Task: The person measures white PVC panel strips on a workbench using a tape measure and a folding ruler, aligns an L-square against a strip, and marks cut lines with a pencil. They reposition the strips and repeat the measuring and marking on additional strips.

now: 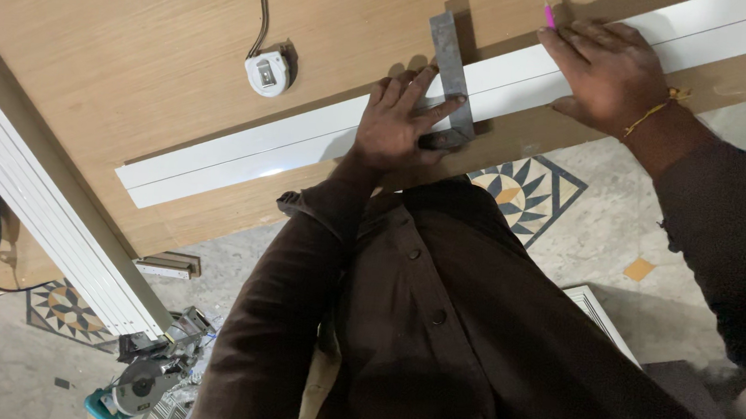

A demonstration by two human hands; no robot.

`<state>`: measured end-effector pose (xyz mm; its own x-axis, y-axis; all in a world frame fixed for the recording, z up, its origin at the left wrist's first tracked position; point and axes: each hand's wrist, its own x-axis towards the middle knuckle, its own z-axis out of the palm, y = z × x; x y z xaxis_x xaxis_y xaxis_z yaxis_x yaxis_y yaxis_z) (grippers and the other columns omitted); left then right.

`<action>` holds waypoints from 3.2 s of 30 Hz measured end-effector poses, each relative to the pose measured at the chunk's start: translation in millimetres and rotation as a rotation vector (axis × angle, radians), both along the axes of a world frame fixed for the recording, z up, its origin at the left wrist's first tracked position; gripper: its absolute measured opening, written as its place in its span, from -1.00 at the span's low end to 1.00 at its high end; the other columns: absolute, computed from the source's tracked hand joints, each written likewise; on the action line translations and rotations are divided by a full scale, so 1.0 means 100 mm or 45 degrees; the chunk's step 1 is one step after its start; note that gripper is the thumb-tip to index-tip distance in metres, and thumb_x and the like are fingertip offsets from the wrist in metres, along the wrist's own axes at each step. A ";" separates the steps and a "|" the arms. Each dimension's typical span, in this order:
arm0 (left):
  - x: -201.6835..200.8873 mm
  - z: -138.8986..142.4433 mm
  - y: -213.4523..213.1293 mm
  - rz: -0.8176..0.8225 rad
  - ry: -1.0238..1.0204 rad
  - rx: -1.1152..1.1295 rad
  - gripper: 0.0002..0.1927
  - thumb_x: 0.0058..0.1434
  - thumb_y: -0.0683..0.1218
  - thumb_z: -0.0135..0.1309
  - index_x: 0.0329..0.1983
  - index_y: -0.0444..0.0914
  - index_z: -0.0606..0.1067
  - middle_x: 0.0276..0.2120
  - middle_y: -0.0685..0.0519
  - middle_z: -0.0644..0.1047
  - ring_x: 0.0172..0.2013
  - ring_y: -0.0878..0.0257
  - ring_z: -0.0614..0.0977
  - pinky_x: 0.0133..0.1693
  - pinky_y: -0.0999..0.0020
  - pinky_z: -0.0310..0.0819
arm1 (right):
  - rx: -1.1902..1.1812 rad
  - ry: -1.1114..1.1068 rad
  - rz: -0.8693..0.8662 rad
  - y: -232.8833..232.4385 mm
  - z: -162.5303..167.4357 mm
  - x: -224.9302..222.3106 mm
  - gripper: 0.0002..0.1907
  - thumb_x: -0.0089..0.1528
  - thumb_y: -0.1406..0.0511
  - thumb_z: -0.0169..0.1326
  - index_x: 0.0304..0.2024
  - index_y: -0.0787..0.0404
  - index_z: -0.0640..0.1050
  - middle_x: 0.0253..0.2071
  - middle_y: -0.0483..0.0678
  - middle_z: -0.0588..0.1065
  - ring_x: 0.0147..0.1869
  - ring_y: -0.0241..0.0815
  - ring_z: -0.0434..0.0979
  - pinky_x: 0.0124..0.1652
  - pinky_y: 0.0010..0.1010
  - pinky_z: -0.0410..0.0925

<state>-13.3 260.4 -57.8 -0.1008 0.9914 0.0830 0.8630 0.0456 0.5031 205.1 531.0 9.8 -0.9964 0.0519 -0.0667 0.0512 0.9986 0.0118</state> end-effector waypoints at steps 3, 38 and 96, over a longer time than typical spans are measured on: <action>0.01 -0.01 0.01 -0.002 0.026 -0.017 -0.13 -0.02 0.41 0.39 0.38 0.24 0.43 0.44 -0.09 0.17 0.31 -0.14 0.31 0.28 -0.18 0.19 | 0.009 -0.001 0.028 0.00 0.04 -0.02 -0.03 0.04 0.08 0.48 0.44 0.22 0.45 0.27 0.09 0.58 0.40 -0.05 0.56 0.45 -0.20 0.31; 0.01 0.10 0.03 -0.007 0.000 0.120 -0.15 -0.01 0.40 0.40 0.36 0.16 0.48 0.44 -0.15 0.20 0.26 -0.13 0.37 0.25 -0.10 0.25 | -0.552 0.152 -0.296 -0.30 0.11 -0.13 -0.59 0.47 0.34 0.06 0.38 0.16 0.48 -0.06 -0.01 0.66 -0.27 -0.16 0.64 -0.18 -0.25 0.50; 0.22 0.34 -0.59 0.186 -0.095 0.050 -0.65 0.25 -0.08 0.14 0.08 -0.28 0.51 -0.02 -0.09 0.50 0.00 -0.02 0.50 0.09 0.05 0.35 | -1.322 -0.169 -0.856 -0.41 0.04 0.10 -0.69 0.49 0.17 -0.03 0.07 0.28 0.52 -0.06 0.05 0.59 -0.06 -0.14 0.60 -0.05 -0.25 0.48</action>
<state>9.1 201.1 -24.2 -0.2512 0.9618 0.1086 0.8089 0.1470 0.5692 214.6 489.5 14.0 -0.7750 0.4115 -0.4797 0.6148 0.3150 -0.7230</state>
